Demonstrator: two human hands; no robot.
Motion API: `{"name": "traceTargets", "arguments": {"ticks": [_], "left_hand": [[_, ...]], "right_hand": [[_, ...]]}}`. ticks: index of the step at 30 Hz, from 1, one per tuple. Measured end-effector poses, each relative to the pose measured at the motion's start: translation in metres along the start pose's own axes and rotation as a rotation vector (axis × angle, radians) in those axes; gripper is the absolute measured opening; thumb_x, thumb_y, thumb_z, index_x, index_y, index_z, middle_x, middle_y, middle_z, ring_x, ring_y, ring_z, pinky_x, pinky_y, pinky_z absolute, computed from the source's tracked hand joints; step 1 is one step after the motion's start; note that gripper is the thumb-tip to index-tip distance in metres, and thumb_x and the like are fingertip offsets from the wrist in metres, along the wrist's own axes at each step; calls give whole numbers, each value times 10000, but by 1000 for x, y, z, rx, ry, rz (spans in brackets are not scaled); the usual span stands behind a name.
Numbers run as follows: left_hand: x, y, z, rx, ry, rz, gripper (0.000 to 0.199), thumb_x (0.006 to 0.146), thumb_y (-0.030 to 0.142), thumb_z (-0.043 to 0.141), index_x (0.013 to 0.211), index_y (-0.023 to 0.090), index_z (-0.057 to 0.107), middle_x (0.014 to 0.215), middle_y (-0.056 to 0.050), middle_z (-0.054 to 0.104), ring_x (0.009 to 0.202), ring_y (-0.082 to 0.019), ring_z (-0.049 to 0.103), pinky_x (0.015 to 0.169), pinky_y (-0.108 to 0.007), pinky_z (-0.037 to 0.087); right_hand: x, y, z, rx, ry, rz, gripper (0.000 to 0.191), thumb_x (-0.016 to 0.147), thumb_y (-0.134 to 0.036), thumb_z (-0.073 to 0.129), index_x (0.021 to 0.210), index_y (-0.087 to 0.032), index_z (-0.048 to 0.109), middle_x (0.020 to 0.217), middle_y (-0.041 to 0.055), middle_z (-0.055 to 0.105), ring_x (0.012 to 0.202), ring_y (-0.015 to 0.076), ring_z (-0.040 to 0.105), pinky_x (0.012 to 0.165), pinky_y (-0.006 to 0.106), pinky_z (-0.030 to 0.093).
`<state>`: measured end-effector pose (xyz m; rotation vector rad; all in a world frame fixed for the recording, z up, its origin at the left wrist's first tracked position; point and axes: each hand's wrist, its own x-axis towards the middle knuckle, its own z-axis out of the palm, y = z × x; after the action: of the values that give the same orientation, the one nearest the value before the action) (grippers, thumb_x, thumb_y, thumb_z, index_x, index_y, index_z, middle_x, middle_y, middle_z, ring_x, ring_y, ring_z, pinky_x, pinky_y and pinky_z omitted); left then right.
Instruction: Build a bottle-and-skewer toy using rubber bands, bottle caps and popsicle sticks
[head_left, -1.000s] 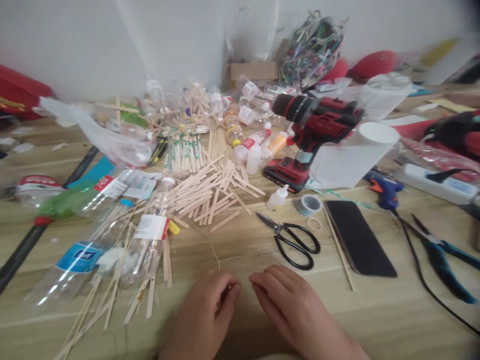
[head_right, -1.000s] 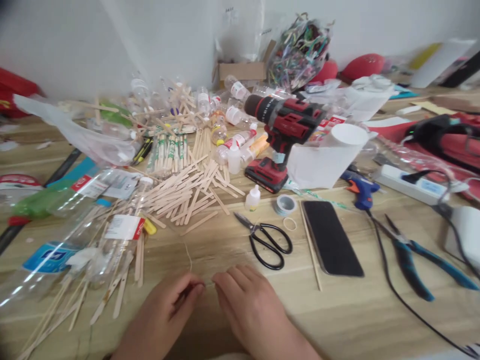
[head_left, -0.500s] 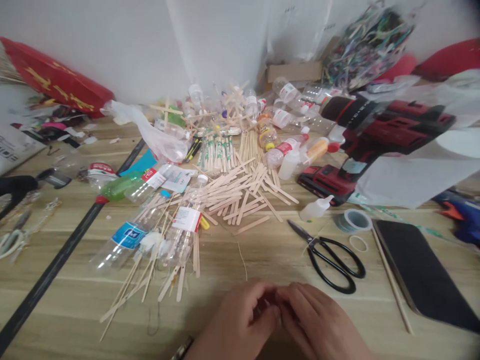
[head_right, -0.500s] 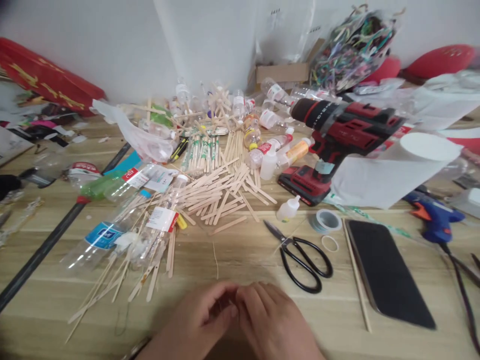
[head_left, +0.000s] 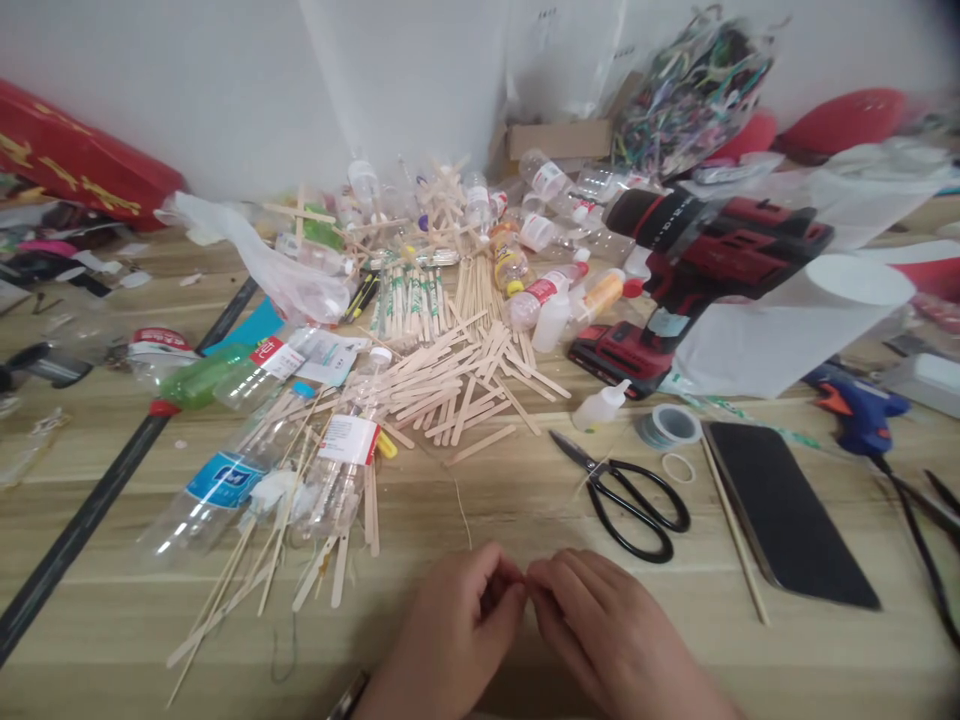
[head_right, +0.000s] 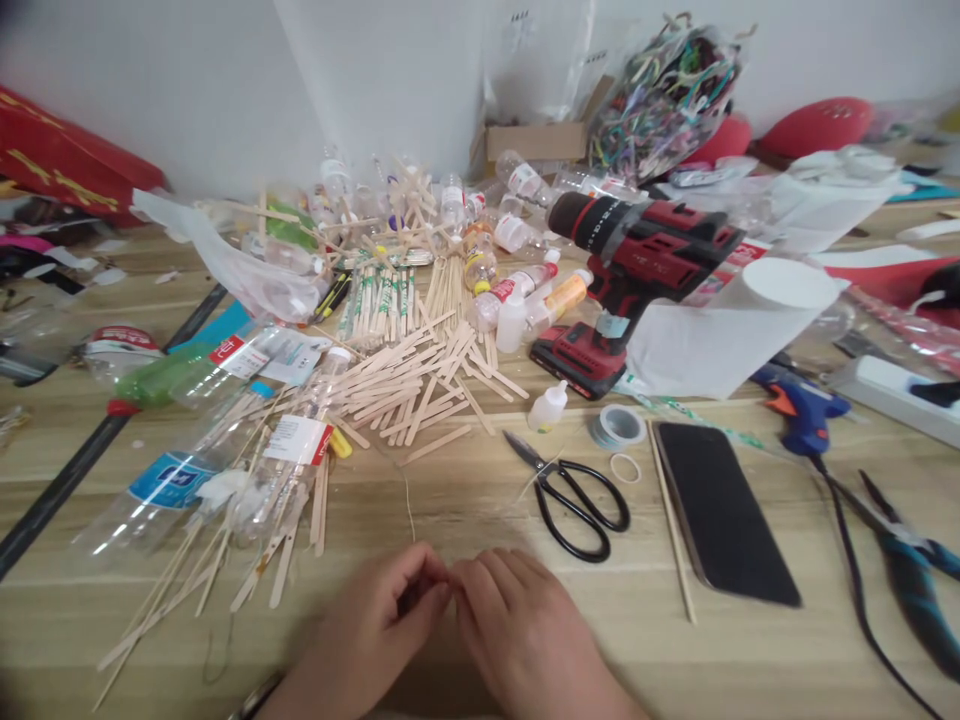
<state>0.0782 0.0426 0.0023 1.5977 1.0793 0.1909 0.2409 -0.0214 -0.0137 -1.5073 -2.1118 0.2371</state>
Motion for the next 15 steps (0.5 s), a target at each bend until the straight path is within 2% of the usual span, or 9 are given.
{"name": "traceTargets", "arguments": {"ticks": [8,15], "left_hand": [[3,1,3,-99,-8,-52,105,794,211,501,695,192,533,623,33,521,610,-132,472,560,-237,330],[6,1,3,-127,-12,-38,76,760,176,493,710,187,549,650,24,538,632,-136,478,571,-240,341]], "right_hand": [[5,3,3,-17,-14,-31,251,977,-99,392,800,-205,534,668,4,625,584,159,582,556,278,392],[7,2,3,-68,3,-52,303,1018,-133,333,811,-200,544,647,4,630,572,156,601,567,279,388]]}}
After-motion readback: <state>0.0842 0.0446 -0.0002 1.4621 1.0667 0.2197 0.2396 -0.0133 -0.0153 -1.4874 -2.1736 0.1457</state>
